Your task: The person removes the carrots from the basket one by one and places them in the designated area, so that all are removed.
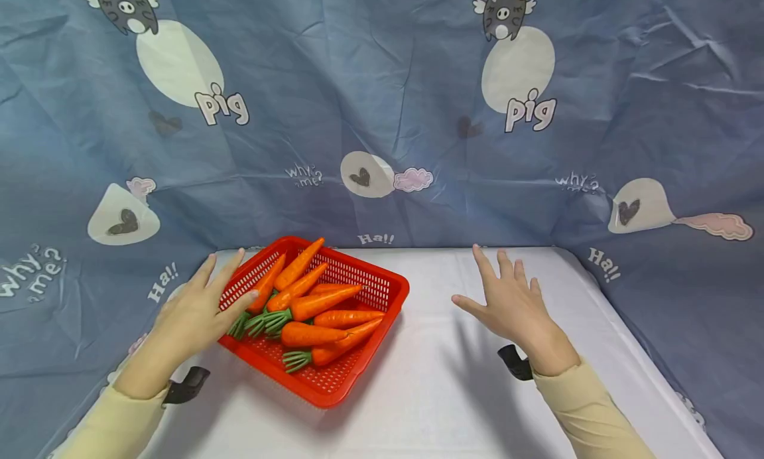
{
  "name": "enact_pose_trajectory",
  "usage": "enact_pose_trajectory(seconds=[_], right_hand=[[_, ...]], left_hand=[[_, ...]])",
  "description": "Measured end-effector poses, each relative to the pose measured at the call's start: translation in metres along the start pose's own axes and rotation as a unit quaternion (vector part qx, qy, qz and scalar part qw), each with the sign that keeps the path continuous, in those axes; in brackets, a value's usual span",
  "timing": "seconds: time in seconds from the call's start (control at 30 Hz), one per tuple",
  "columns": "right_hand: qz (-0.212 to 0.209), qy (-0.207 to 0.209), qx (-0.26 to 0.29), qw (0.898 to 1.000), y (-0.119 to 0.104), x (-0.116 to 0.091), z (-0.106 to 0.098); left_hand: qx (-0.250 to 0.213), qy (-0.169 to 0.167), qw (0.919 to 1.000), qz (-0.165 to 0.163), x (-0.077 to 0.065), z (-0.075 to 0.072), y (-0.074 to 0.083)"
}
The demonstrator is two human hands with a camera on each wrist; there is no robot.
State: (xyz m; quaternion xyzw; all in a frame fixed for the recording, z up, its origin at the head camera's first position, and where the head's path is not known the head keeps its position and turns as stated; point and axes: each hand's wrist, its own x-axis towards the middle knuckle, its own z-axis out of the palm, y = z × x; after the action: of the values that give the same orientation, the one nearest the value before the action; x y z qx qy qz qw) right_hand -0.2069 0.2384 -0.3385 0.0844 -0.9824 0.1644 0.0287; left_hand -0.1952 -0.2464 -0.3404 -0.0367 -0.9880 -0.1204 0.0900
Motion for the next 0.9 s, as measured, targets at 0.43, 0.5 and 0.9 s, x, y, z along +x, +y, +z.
enact_pose_trajectory(seconds=[0.43, 0.5, 0.9], right_hand=[[-0.055, 0.013, 0.006, 0.998, -0.021, 0.015, 0.006], [-0.059, 0.009, 0.012, 0.998, -0.026, 0.018, 0.007], [-0.085, -0.018, 0.022, 0.996, -0.048, 0.03, 0.016]], left_hand=[[-0.024, 0.007, 0.9994, -0.024, 0.001, -0.005, -0.033], [-0.032, 0.011, 0.9992, -0.021, 0.003, -0.004, -0.039], [-0.056, -0.006, 0.9979, -0.032, 0.005, 0.003, -0.075]])
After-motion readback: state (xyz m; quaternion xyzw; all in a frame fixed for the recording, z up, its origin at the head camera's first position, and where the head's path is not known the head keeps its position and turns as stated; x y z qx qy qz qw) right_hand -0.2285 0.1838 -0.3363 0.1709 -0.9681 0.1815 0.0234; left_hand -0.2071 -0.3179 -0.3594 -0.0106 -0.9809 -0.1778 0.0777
